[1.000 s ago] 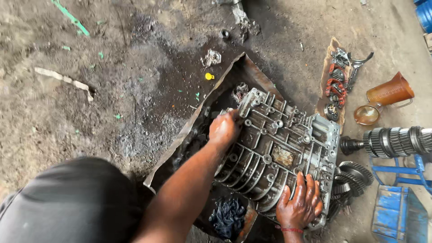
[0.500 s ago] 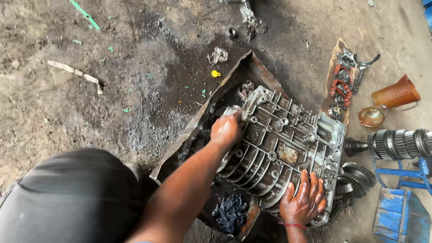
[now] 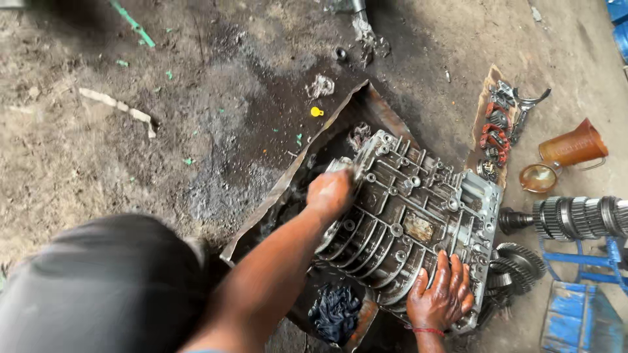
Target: The person scrubs the inside of a disassembled engine block with a yellow-handled brush and wipes it with a dark rag. The person repeatedly scrubs different sections of the engine block's internal channels and surfaces.
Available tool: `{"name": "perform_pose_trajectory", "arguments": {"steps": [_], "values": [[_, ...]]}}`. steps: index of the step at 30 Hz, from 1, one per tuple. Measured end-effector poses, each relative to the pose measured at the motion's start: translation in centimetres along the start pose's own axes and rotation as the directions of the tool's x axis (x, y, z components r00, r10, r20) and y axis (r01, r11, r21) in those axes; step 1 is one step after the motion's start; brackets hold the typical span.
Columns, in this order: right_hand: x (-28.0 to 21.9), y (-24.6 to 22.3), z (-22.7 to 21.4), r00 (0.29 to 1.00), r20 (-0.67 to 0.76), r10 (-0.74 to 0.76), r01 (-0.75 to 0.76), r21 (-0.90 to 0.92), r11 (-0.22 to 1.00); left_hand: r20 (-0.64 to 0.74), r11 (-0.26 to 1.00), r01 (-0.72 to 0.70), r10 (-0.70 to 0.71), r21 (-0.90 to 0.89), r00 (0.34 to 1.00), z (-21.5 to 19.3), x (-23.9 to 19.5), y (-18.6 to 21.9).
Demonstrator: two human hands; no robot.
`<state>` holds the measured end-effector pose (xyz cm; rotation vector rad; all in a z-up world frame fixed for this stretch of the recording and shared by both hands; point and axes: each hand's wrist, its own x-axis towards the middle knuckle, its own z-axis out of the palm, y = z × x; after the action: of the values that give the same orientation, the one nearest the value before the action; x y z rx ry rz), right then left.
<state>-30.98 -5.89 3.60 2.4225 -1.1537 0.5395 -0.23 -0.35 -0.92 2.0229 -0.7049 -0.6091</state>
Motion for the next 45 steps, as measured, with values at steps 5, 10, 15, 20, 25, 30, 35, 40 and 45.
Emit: {"name": "perform_pose_trajectory", "arguments": {"steps": [5,10,15,20,25,30,35,40,45], "values": [[0.1,0.2,0.3,1.0,-0.006,0.0,0.0,0.015,1.0,0.188,0.987,-0.051,0.022,0.152,0.982,-0.9,-1.3,-1.6],[0.4,-0.1,-0.3,1.0,-0.012,0.008,-0.008,0.004,1.0,0.109,0.99,-0.068,0.055,0.122,0.993,-0.2,1.7,0.6],[0.2,-0.3,-0.5,1.0,-0.014,0.023,-0.023,0.004,1.0,0.186,0.966,-0.118,0.075,0.23,0.98,-0.9,0.7,0.4],[0.5,0.0,-1.1,0.999,0.008,0.046,-0.046,0.076,0.996,0.145,0.981,-0.127,0.105,0.148,0.984,-1.4,-1.6,-1.5],[0.6,-0.3,-1.3,0.994,0.02,0.11,-0.112,0.111,0.988,0.044,0.946,-0.174,0.168,0.274,0.985,-0.6,1.5,-0.3],[0.8,-0.2,-1.8,0.994,0.025,0.109,-0.112,0.146,0.983,0.053,0.931,-0.226,0.22,0.287,0.974,-0.6,1.3,-1.9],[0.3,0.3,-1.1,0.992,0.013,0.123,-0.123,0.196,0.973,0.054,0.897,-0.345,0.344,0.275,0.937,-0.8,0.9,-3.9],[0.6,0.2,-1.5,0.991,0.037,0.132,-0.137,0.174,0.975,-0.02,0.881,-0.363,0.387,0.305,0.922,0.4,3.3,-2.1],[1.1,0.5,-2.1,0.991,0.041,0.13,-0.136,0.187,0.973,0.032,0.947,-0.26,0.259,0.187,0.965,-0.5,0.0,-3.0]]}}
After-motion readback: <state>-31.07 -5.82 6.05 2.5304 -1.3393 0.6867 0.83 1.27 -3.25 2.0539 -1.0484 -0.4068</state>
